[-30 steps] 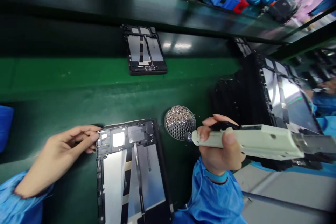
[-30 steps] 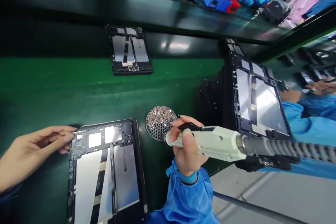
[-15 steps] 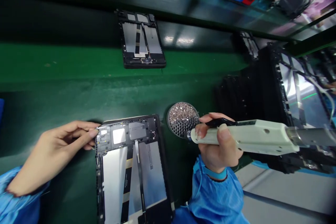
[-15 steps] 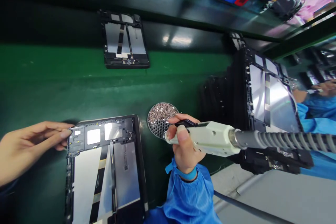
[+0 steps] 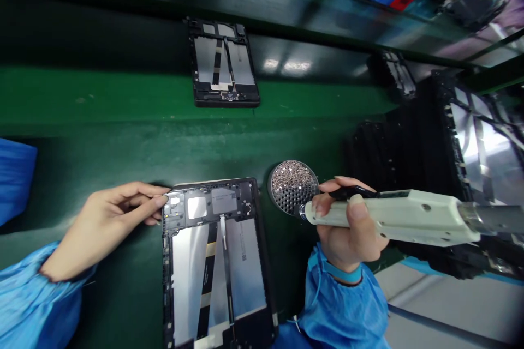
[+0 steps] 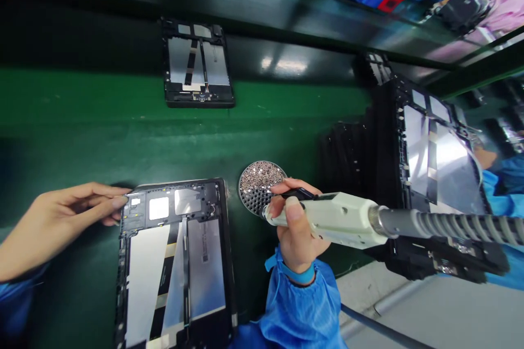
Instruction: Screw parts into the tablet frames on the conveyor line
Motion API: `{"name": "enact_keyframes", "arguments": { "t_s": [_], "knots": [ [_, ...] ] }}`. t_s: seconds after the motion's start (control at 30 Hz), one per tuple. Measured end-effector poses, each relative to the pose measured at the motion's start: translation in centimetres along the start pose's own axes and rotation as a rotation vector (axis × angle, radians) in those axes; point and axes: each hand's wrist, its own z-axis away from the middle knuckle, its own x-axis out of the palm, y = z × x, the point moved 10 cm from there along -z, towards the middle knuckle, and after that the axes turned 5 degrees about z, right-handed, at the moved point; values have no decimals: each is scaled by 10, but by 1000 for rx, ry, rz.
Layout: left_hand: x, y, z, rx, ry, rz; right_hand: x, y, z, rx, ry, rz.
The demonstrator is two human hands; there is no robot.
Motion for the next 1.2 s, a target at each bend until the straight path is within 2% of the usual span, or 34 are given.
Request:
{"name": "enact_keyframes", "arguments": {
  "t_s": [0.17, 0.27, 0.37, 0.43, 0.57, 0.63, 0.73, 0.9, 1.2],
  "knots": [
    [7, 2, -7, 48, -99, 69, -13, -16, -6, -6, 83, -36],
    [12, 7, -9, 140, -135, 118, 0, -30, -7, 1, 46, -54],
    [18, 14, -8, 270, -188, 207, 42, -47, -2, -18, -73, -69],
    [20, 14, -9, 306, -212, 260, 83, -55, 8, -4, -207, -110],
    [17, 11, -12, 341, -160, 234, 160, -63, 38, 30, -437, -189],
    [16, 12, -11, 374, -137, 189, 185, -65, 52, -7, -482, -210],
    [16, 16, -10, 412, -126, 152, 211, -60, 68, -36, -535, -209],
    [15, 17, -11, 388, -125, 139, 228, -52, 78, -46, -552, -206],
    [16, 18, -11, 350, -153, 79, 229, -41, 76, -72, -544, -174]
  ]
}}
